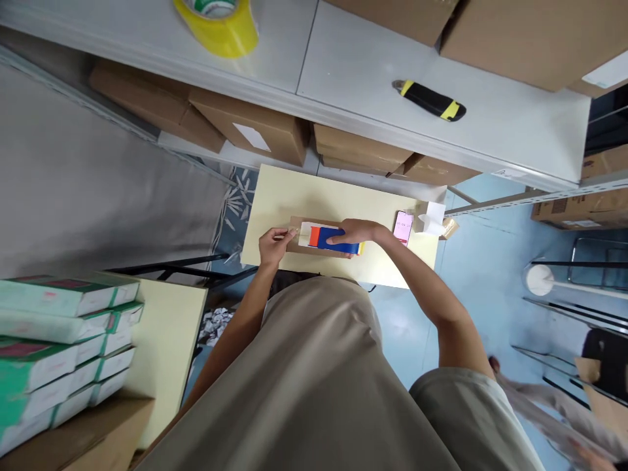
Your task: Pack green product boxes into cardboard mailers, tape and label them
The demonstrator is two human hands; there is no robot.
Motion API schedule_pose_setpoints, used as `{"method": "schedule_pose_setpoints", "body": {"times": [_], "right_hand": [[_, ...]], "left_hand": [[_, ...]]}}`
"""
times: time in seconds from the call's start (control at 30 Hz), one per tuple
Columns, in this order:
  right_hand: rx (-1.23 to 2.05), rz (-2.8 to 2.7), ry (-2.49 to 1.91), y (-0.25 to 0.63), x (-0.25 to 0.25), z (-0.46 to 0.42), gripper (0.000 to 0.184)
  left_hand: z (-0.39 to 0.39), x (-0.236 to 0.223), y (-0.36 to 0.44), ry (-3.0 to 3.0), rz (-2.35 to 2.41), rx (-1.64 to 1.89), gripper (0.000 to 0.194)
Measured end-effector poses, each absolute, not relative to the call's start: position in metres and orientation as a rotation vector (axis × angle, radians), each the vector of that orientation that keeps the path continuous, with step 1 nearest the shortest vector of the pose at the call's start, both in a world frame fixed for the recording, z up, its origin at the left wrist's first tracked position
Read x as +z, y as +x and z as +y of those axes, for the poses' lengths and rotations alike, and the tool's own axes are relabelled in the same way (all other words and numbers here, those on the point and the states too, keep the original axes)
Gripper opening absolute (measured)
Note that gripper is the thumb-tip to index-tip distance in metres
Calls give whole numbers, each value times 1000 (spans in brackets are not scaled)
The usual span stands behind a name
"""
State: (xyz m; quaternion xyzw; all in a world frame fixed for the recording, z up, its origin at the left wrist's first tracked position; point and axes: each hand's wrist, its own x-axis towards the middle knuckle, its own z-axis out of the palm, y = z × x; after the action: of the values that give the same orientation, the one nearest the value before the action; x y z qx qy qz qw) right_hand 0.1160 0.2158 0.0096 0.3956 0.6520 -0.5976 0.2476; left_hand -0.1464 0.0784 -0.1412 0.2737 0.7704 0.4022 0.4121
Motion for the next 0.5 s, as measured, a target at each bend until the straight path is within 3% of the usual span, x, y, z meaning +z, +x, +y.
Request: {"method": "schedule_pose_setpoints", "body": {"times": [0.27, 0.5], "right_hand": [[-1541, 1462, 1326, 267, 59, 220, 75], [-1340, 1461, 1465, 259, 16, 198, 68]], "left_hand": [[81, -141, -145, 687, 2003, 960, 32], [84, -147, -144, 742, 2003, 985, 41]]}}
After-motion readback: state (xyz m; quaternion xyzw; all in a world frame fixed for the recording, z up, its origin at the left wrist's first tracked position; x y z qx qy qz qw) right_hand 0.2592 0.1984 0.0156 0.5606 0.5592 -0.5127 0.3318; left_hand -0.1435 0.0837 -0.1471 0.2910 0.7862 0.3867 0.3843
